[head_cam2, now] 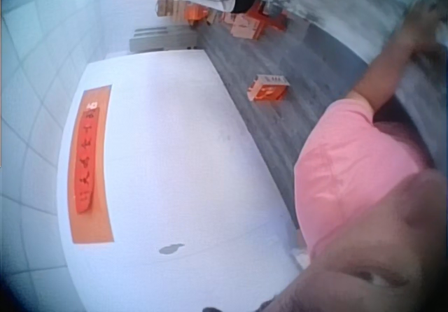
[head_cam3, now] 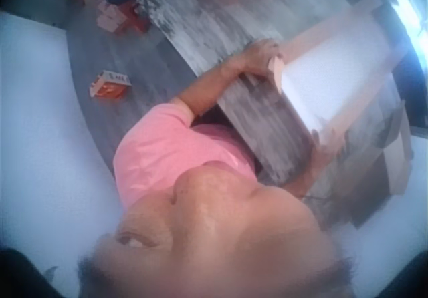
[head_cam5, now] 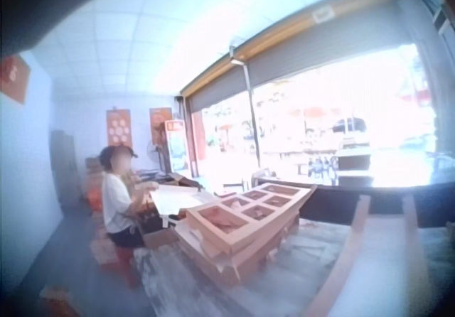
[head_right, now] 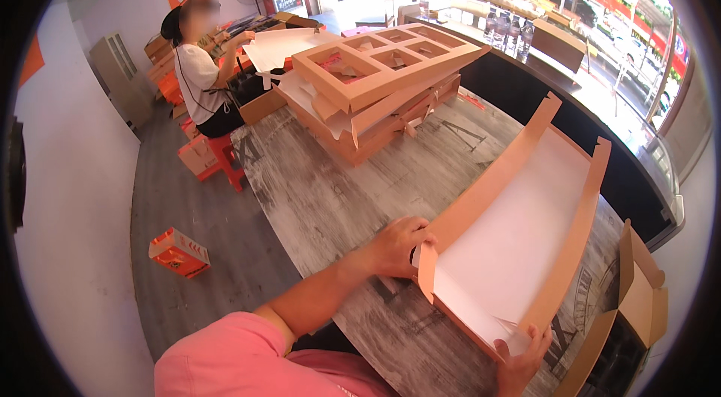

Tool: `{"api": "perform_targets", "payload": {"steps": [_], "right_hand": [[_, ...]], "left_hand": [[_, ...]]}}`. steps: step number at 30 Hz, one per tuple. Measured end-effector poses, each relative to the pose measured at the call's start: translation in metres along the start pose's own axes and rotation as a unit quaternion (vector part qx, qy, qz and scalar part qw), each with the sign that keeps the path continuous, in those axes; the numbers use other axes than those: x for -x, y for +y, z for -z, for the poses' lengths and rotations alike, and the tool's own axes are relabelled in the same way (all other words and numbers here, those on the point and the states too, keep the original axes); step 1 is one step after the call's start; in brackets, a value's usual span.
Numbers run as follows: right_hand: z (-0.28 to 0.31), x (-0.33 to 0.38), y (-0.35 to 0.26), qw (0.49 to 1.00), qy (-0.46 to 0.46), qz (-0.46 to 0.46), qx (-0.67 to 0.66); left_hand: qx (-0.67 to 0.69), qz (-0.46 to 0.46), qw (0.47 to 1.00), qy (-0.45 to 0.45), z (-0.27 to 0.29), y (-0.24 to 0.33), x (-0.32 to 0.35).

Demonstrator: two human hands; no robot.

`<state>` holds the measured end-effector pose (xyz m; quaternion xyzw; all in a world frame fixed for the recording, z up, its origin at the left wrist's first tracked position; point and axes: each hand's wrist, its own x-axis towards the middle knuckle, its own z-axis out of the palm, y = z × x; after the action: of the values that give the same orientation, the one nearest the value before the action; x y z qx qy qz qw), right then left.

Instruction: The person assembles a large cardboard tray by folding the sides and tucking in the tabs by hand, then places a pre-assembled divider insert and small cardboard containers inside it.

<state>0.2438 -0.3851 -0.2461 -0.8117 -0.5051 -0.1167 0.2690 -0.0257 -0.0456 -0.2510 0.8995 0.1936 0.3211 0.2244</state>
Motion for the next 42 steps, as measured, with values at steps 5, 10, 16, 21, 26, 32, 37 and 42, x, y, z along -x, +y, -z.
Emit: {"api": "perform_targets", "payload": {"steps": [5,10,16,21,26,32,37,42], "right_hand": [[0.013,-0.014,-0.028,0.985,-0.044,-0.124,-0.108],[0.009,-0.009,-0.023,0.996,-0.030,-0.041,-0.074],[0.026,-0.016,-0.035,0.987,-0.123,-0.073,-0.068],[0.021,-0.016,-0.037,0.993,-0.101,-0.049,-0.046],[0.023,-0.018,-0.038,0.991,-0.104,-0.067,-0.060],[0.027,-0.023,-0.042,0.996,-0.070,-0.058,-0.025],[0.020,-0.024,-0.029,0.994,-0.072,0.010,0.086],[0.048,-0.040,-0.033,0.983,-0.140,0.058,0.105]], "left_hand": [[-0.013,-0.010,1.000,0.008,0.005,0.007,0.000],[-0.062,-0.039,0.997,0.014,0.012,0.019,-0.004],[-0.036,-0.039,0.997,-0.060,0.016,0.016,-0.004],[-0.036,-0.025,0.994,-0.096,0.010,0.011,-0.001],[-0.047,-0.041,0.993,-0.097,0.015,0.015,-0.004],[-0.031,-0.025,0.995,-0.095,0.018,0.010,-0.014],[-0.156,-0.089,0.981,-0.080,0.015,0.013,-0.021],[-0.154,-0.194,0.963,-0.110,0.025,0.025,-0.039]]}}
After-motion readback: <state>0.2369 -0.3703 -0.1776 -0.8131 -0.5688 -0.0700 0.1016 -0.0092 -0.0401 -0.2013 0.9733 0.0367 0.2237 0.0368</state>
